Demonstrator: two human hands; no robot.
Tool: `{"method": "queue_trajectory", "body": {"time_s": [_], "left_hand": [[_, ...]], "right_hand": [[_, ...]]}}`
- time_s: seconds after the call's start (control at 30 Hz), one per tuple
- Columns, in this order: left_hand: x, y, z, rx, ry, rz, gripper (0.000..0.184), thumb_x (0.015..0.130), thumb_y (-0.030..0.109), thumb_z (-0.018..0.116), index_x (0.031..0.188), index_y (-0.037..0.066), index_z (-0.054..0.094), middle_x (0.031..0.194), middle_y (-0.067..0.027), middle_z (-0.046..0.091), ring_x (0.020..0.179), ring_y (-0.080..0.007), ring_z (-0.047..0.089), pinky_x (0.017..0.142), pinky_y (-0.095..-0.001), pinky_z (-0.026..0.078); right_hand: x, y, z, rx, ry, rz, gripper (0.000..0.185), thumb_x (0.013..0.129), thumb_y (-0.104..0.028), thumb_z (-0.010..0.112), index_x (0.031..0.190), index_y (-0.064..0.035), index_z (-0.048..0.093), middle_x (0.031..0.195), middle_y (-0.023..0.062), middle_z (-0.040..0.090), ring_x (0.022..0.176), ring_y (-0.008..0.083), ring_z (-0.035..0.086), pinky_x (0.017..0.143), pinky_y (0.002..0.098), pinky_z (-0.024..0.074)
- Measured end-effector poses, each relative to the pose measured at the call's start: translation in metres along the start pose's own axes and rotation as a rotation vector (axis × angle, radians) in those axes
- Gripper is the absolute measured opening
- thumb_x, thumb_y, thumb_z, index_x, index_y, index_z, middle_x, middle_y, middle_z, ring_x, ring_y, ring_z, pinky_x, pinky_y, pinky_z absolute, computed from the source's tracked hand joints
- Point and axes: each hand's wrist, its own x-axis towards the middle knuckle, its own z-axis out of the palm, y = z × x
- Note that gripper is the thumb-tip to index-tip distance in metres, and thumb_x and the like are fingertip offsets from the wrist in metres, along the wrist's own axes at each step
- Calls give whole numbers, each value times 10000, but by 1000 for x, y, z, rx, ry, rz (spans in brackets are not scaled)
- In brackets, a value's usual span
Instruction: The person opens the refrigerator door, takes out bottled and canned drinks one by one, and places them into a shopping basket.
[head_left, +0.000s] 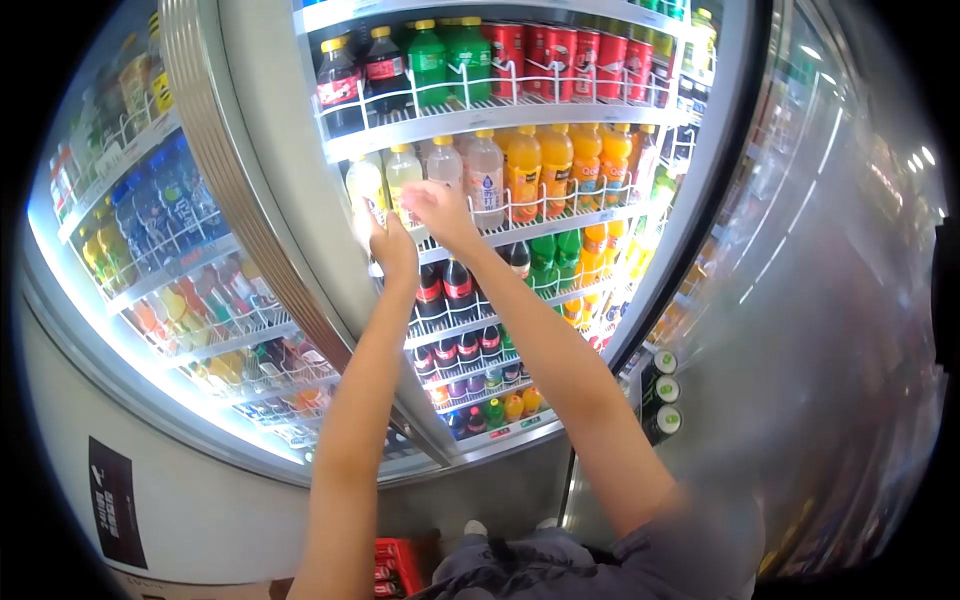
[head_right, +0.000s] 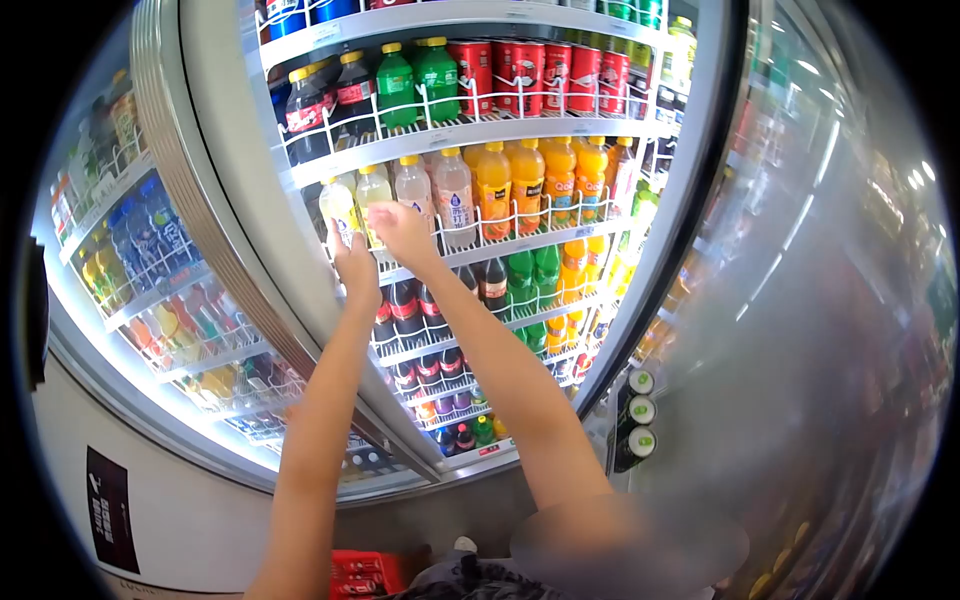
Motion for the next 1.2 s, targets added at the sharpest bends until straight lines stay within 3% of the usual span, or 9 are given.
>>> {"method": "queue_trajectory", "body": {"time_s": [0.2,0.43,0.63,0.8,0.9,0.97,1.03,1.1,1.2], "left_hand": [[18,-19,0,-1,43,-196,531,994,128,398,1496,6,273,1500,-196,378,1353,-317,402,1106,-350,306],[34,-41,4,20,75,-313,561,1035,249,362,1507,-15,213,1530,-224,310,1424,-326,297,1145,-364,261],[22,-40,4,572,36,-207,633,985,266,479,1469,-64,242,1493,-272,319,1381,-390,331,1143,-421,272],[17,-39,4,562,56,-161,687,945,235,543,1480,-50,218,1490,-282,320,1374,-413,335,1129,-430,299],[15,-31,1,468,82,-144,671,947,197,542,1486,-34,215,1462,-282,369,1353,-412,375,1111,-427,327],[14,-33,-3,213,53,-126,684,887,206,622,1448,-21,302,1437,-257,377,1344,-384,369,1106,-423,319],[10,-15,-6,145,48,-160,675,862,143,648,1428,-17,318,1432,-257,380,1343,-380,377,1101,-417,324],[2,-6,-12,146,-72,-199,597,963,160,512,1480,-5,264,1416,-243,453,1339,-347,432,1094,-403,346],[0,-41,-8,209,12,33,607,959,212,549,1450,-49,307,1391,-288,464,1303,-389,462,1061,-413,384]], "right_hand": [[37,-9,22,-31,-12,-191,372,912,-84,598,1234,99,569,1167,239,660,1136,264,638,954,330,499],[82,14,38,-458,-1,-201,451,910,-173,611,1273,86,540,1146,286,638,1063,351,649,918,378,496],[99,19,42,-561,-140,-240,463,893,-345,620,1230,-28,592,1126,232,657,1056,393,621,907,436,482],[90,11,45,-482,-79,-388,377,834,-269,680,1109,-18,619,981,227,677,940,430,633,824,471,503],[70,-8,46,-445,-113,-383,357,815,-267,698,1055,-9,642,919,215,679,886,415,647,776,442,510],[56,-8,45,-387,-103,-298,366,835,-250,704,1072,21,642,954,187,694,874,276,682,780,339,502],[39,-14,46,-393,-49,-364,375,839,-220,695,1108,31,625,946,184,693,880,240,685,775,314,500],[24,-23,46,-422,-25,-219,352,858,-146,686,1151,35,616,1001,148,700,953,183,668,815,296,501],[19,-35,50,-338,15,-207,355,873,-121,689,1182,36,611,1038,119,698,1013,149,648,861,290,500]]}}
